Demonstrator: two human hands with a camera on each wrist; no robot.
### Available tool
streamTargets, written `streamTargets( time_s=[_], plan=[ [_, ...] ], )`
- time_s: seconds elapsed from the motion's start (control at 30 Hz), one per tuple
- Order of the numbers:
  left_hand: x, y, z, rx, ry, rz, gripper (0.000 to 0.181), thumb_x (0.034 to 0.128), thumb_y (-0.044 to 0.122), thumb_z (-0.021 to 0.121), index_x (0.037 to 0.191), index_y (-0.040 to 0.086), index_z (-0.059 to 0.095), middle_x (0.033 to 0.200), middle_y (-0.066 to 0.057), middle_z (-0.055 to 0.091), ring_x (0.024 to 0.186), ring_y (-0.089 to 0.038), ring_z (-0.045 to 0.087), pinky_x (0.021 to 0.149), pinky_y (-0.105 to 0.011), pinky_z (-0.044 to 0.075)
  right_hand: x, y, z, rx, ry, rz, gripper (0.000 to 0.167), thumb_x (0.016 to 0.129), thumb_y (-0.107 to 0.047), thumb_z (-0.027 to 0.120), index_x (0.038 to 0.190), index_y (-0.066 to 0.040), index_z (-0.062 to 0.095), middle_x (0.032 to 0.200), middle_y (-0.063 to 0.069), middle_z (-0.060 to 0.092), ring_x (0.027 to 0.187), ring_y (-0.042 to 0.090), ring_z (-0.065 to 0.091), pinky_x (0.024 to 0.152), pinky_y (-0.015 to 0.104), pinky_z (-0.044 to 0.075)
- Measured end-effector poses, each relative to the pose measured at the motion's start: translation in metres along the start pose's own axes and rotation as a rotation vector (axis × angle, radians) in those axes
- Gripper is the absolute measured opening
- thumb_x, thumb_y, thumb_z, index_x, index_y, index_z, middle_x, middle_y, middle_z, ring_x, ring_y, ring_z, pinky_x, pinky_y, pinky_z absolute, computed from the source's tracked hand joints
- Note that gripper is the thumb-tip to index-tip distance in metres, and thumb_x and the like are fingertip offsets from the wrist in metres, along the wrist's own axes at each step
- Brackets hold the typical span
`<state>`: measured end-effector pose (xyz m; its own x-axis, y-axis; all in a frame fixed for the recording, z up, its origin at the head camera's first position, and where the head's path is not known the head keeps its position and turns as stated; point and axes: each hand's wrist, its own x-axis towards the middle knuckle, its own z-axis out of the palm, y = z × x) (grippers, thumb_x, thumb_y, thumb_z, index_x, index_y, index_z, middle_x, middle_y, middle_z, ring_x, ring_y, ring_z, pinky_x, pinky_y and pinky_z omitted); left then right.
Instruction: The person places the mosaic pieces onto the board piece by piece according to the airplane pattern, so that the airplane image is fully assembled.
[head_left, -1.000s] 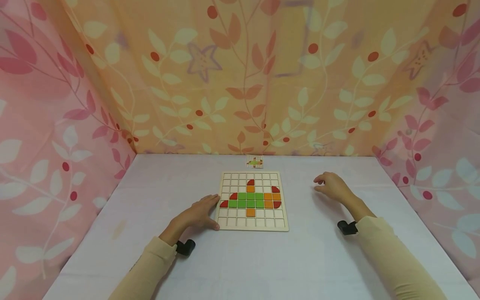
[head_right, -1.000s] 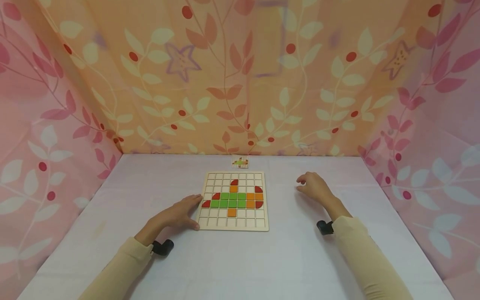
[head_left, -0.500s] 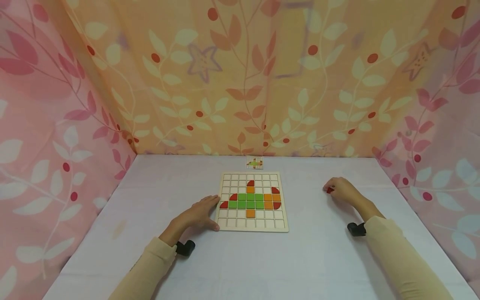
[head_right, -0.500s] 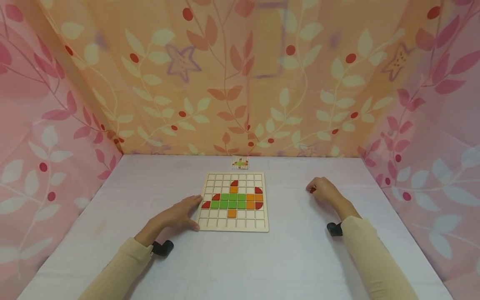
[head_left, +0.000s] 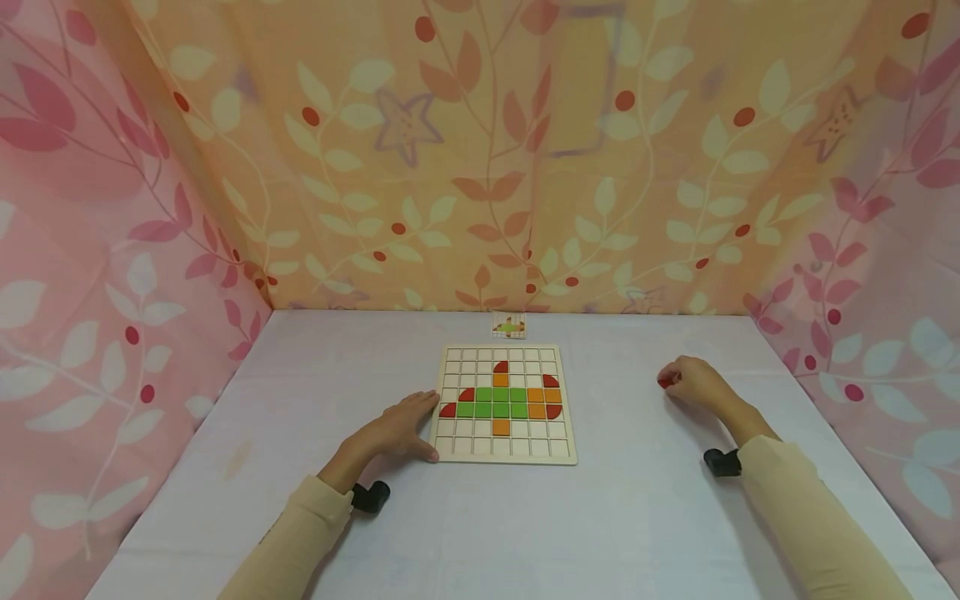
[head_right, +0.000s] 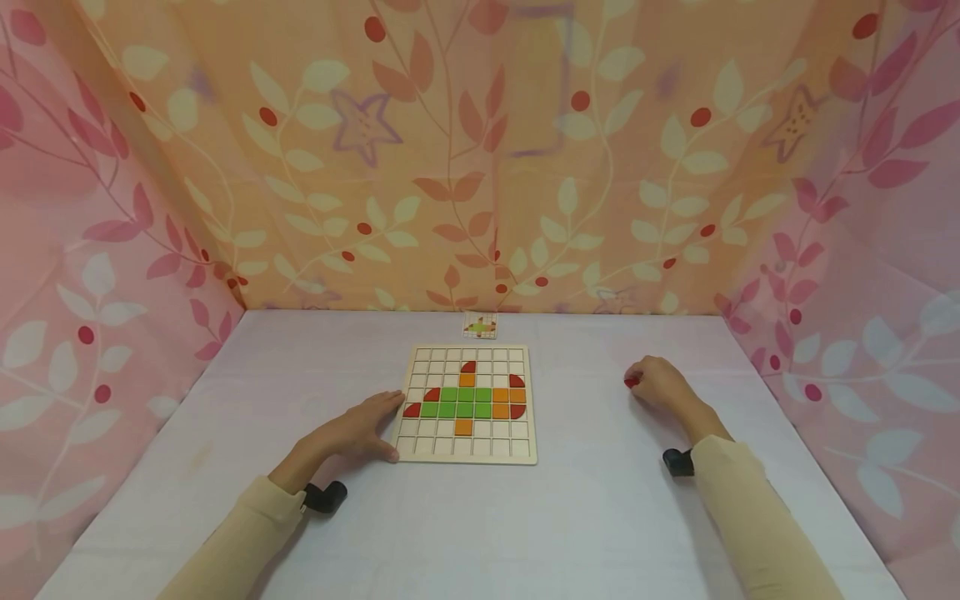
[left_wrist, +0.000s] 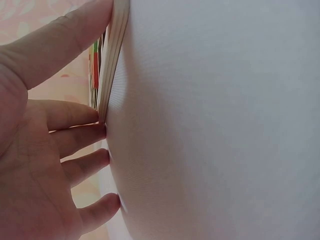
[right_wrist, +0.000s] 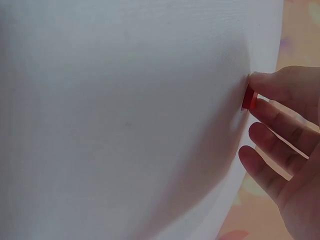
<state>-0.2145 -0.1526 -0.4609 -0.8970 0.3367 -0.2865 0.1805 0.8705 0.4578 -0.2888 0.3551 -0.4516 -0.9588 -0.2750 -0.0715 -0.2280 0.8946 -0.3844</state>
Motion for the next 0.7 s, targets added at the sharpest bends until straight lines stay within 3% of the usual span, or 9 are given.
streamTargets(
  time_s=[0.33,0.7],
  plan=[
    [0.0000,0.0004,-0.0002,0.003,-0.003,0.003,0.102,0.0703,0.031,0.087,0.153,0.007,0.031,0.160,-0.012,0.028,0.150,-0.035,0.019,0.119,-0.059,0.020,-0.0039,0.0037,-0.0013,0.017,-0.001,0.026,0.026,0.074,-0.001,0.065,0.099,0.006,0.071,0.086,0.014,0.064,0.077,0.024,0.055,0.071,0.035,0.047],
    [0.0006,-0.0002,0.0006,-0.005,-0.003,0.012,0.103,0.0705,0.031,0.087,0.153,0.006,0.030,0.160,-0.013,0.028,0.150,-0.035,0.020,0.118,-0.059,0.021,-0.0060,0.0043,-0.0019,0.011,-0.001,0.033,0.026,0.075,-0.001,0.065,0.099,0.008,0.071,0.087,0.017,0.066,0.078,0.026,0.058,0.073,0.040,0.049]
  ],
)
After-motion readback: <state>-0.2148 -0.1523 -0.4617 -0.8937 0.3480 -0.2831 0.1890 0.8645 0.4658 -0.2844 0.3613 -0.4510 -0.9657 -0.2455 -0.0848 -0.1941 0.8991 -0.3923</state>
